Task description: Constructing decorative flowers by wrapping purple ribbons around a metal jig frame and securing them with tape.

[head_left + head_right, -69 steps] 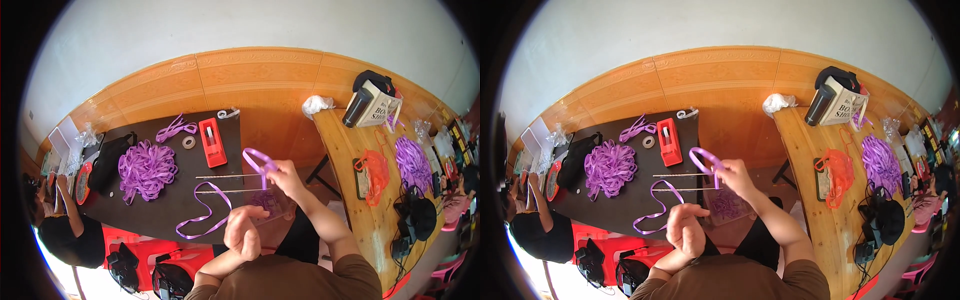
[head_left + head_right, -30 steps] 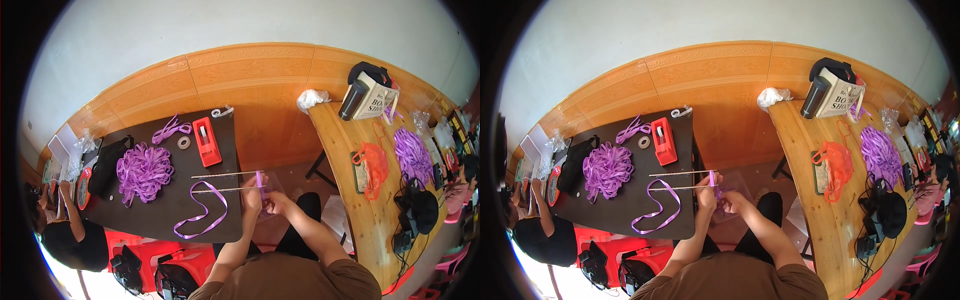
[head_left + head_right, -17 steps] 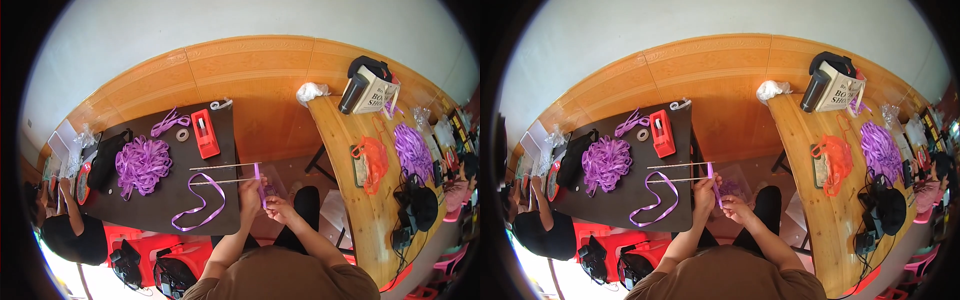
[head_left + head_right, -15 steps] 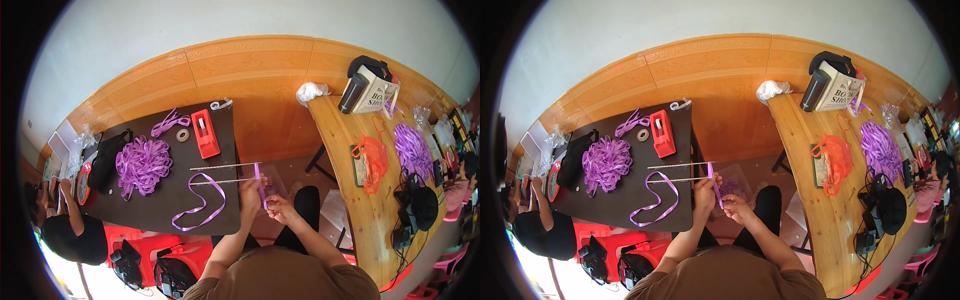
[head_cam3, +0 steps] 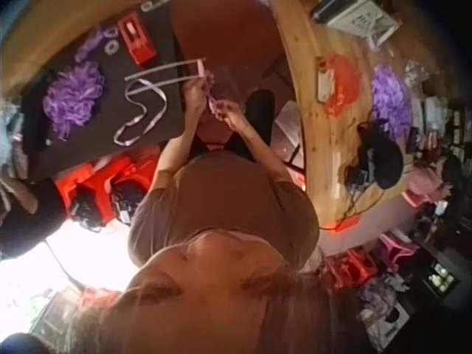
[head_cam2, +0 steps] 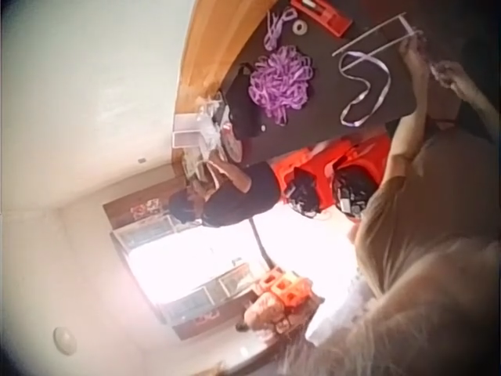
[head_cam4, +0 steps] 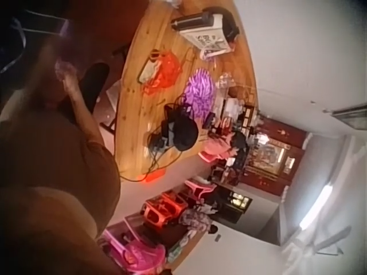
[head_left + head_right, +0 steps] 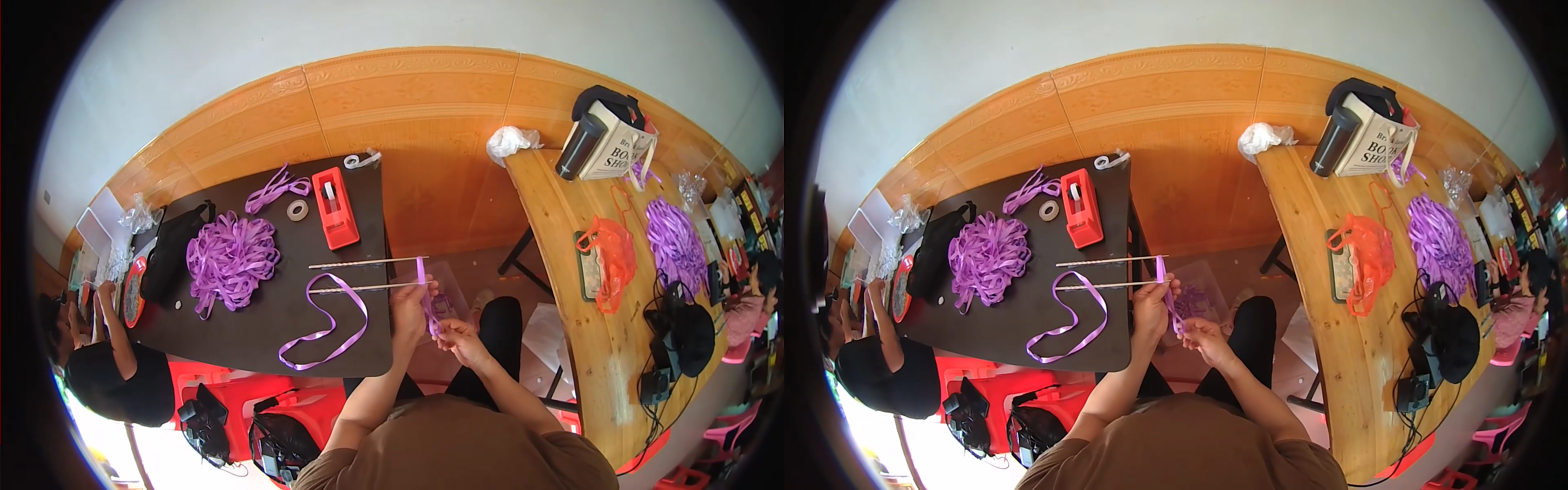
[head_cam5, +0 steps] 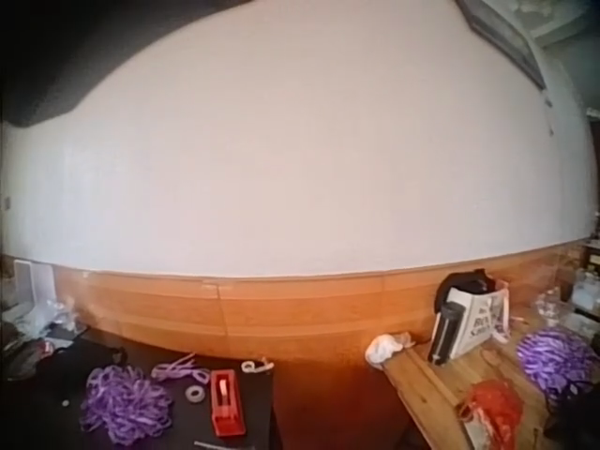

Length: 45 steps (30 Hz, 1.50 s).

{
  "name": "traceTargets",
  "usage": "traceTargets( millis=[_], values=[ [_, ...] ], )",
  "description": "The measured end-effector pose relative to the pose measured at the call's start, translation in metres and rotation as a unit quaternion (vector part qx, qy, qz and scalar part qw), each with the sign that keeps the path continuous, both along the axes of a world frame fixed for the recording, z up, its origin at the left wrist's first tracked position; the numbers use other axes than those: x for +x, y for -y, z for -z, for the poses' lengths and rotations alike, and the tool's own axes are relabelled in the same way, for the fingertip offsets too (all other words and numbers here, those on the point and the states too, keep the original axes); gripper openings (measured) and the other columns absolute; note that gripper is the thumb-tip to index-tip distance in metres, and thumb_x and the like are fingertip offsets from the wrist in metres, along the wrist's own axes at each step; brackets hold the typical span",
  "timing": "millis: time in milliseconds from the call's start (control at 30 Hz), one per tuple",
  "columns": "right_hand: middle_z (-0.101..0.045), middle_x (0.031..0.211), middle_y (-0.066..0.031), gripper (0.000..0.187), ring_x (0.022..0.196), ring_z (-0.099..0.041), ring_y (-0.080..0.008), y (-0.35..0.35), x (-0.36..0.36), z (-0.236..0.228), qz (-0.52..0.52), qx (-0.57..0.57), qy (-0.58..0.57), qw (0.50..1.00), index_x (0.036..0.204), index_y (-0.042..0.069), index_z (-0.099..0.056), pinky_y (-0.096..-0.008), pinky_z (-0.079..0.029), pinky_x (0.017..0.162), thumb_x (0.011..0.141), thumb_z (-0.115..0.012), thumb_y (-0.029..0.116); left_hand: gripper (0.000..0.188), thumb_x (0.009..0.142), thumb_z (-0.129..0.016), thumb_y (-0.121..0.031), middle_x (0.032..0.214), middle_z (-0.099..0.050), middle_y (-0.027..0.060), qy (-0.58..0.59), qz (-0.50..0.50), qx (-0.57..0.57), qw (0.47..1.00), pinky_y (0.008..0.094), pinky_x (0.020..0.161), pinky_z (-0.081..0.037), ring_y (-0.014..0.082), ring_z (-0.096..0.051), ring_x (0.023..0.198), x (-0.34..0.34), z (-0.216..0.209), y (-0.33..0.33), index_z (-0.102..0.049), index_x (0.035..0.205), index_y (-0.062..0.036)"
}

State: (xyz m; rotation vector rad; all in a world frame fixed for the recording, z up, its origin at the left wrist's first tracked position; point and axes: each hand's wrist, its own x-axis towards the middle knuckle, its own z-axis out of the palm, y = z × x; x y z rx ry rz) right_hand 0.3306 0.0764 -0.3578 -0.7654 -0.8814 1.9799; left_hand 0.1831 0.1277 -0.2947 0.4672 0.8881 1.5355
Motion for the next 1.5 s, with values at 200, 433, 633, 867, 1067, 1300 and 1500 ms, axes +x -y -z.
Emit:
traceTargets(
  millis=[200, 433, 633, 867, 1067, 1300, 1500],
  values=[
    [-0.054, 0.108, -0.0063, 0.040, 0.084, -0.053, -0.0108, 0.002, -0.017, -0.015, 0.128, 0.124, 0.131, 0.975, 0.114, 0.005, -0.058, -0.0212, -0.043, 0.069, 0.076, -0.067, 0.002, 0.013, 0.087, -0.057, -0.002, 0.090, -0.066, 0.0111, 0.021, -0.003, 0.013, 1.000, 0.0295, 0.072, -0.052, 0.0190, -0.063, 0.080, -0.003, 0.005, -0.001, -0.064, 0.097, 0.0030],
    [-0.052, 0.109, -0.0012, 0.043, 0.086, -0.053, -0.0120, -0.005, -0.032, -0.010, 0.158, 0.227, 0.265, 0.924, 0.111, 0.006, -0.060, -0.0241, -0.045, 0.072, 0.070, -0.074, 0.002, 0.013, 0.087, -0.058, -0.003, 0.088, -0.066, 0.0114, 0.033, 0.001, 0.009, 0.999, 0.0289, 0.071, -0.052, 0.0190, -0.063, 0.077, -0.001, 0.004, 0.000, -0.064, 0.097, 0.0029],
    [-0.056, 0.105, -0.0008, 0.033, 0.084, -0.055, -0.0103, -0.010, -0.044, -0.003, 0.249, 0.184, 0.253, 0.916, 0.106, 0.004, -0.061, -0.0215, -0.043, 0.071, 0.074, -0.070, 0.002, 0.014, 0.087, -0.058, -0.005, 0.085, -0.066, 0.0110, 0.024, 0.016, -0.006, 1.000, 0.0262, 0.067, -0.049, 0.0174, -0.063, 0.074, -0.001, 0.000, 0.002, -0.065, 0.098, 0.0016],
    [-0.061, 0.084, -0.0004, 0.023, 0.076, -0.054, -0.0080, -0.017, -0.038, 0.008, 0.180, 0.081, 0.060, 0.979, 0.106, 0.000, -0.060, -0.0198, -0.042, 0.068, 0.084, -0.057, 0.000, 0.013, 0.087, -0.059, -0.006, 0.086, -0.067, 0.0105, 0.032, 0.022, -0.011, 0.999, 0.0270, 0.068, -0.050, 0.0174, -0.063, 0.074, -0.002, 0.001, 0.002, -0.065, 0.098, 0.0001],
    [-0.062, 0.088, -0.0018, 0.020, 0.075, -0.055, -0.0083, -0.018, -0.023, 0.010, 0.096, -0.023, -0.090, 0.991, 0.103, 0.003, -0.061, -0.0226, -0.039, 0.066, 0.084, -0.060, 0.002, 0.014, 0.087, -0.059, -0.006, 0.086, -0.067, 0.0103, 0.026, 0.026, -0.001, 0.999, 0.0273, 0.069, -0.049, 0.0176, -0.063, 0.075, -0.003, 0.002, 0.002, -0.065, 0.098, -0.0004],
    [-0.063, 0.089, -0.0033, 0.017, 0.075, -0.057, -0.0146, -0.007, -0.017, 0.000, 0.098, -0.174, -0.235, 0.951, 0.099, 0.011, -0.063, -0.0300, -0.039, 0.072, 0.084, -0.060, 0.005, 0.013, 0.087, -0.059, -0.006, 0.086, -0.066, 0.0101, 0.025, 0.017, 0.004, 1.000, 0.0278, 0.069, -0.050, 0.0178, -0.063, 0.075, -0.003, 0.002, 0.001, -0.065, 0.097, -0.0004],
    [-0.062, 0.081, -0.0045, 0.015, 0.069, -0.056, -0.0132, -0.009, -0.016, 0.016, 0.125, -0.099, -0.125, 0.979, 0.094, 0.004, -0.063, -0.0258, -0.040, 0.063, 0.080, -0.060, -0.001, 0.013, 0.087, -0.059, -0.006, 0.086, -0.066, 0.0098, 0.024, 0.015, 0.009, 1.000, 0.0281, 0.070, -0.050, 0.0183, -0.063, 0.077, 0.001, 0.001, 0.000, -0.065, 0.097, -0.0003]
  ],
)
